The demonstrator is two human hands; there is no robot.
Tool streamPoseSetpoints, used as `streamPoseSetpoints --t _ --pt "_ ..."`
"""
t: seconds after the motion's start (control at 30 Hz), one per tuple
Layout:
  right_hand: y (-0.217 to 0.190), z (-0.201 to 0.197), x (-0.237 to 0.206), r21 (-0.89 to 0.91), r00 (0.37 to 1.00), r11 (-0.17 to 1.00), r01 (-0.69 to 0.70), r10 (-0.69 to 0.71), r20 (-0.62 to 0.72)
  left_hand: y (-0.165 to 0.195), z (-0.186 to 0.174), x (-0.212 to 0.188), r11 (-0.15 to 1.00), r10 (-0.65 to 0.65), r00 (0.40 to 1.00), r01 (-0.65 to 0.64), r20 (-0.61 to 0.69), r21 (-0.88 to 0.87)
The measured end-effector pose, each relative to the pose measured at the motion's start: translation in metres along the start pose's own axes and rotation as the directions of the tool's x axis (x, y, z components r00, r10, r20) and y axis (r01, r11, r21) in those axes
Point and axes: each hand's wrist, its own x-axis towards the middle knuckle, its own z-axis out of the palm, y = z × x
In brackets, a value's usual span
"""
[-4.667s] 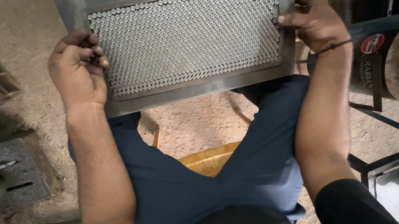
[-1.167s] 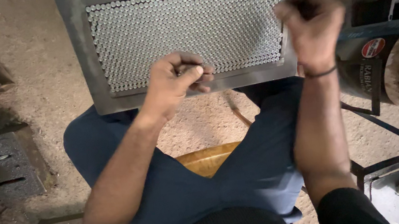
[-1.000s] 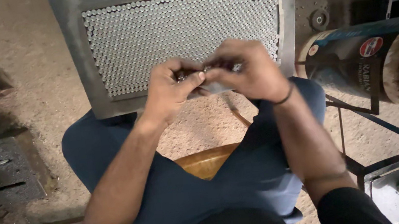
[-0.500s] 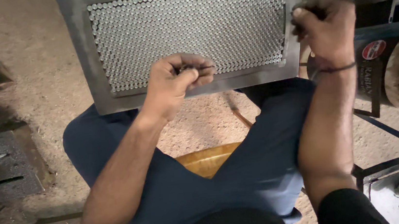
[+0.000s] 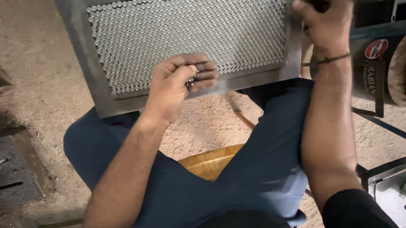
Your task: The person sits holding a metal tray filled with small round pellets, shakes and tilts the tray to settle the pellets, and picks at items in the tray. They carry the tray to a press machine, seat it into the machine, and work the press, then scoop pellets from a bucket and handle a brush and small metal parts at the machine table.
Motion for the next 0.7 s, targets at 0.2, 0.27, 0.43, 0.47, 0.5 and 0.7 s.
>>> streamPoseSetpoints --t 0.2,0.27,0.43,0.47,0.5,0.7 --pt "-0.063 0.041 -0.033 0.123 0.893 0.935 0.333 -0.355 0.275 0.003 -0.002 0.000 0.999 -0.052 0.998 0.052 0.035 -0.013" --pt "-0.084 0.067 -0.048 0.157 0.721 0.867 0.473 -0.483 0.496 -0.001 -0.001 0.004 0.997 -0.076 0.994 0.077 0.082 -0.010" --pt "-0.117 0.098 -0.068 0.037 0.747 0.894 0.446 -0.394 0.536 -0.013 -0.006 0.013 0.986 -0.059 0.984 0.084 0.169 -0.143" --pt "-0.119 0.099 -0.069 0.024 0.735 0.867 0.498 -0.437 0.519 -0.015 -0.008 0.014 0.979 -0.052 0.981 0.086 0.184 -0.182" --pt "-0.120 0.098 -0.069 0.009 0.721 0.836 0.548 -0.478 0.503 -0.016 -0.010 0.014 0.981 -0.050 0.981 0.083 0.188 -0.173" --pt "-0.094 0.091 -0.065 -0.001 0.725 0.825 0.565 -0.496 0.478 -0.018 -0.006 0.014 0.989 -0.043 0.978 0.071 0.204 -0.128"
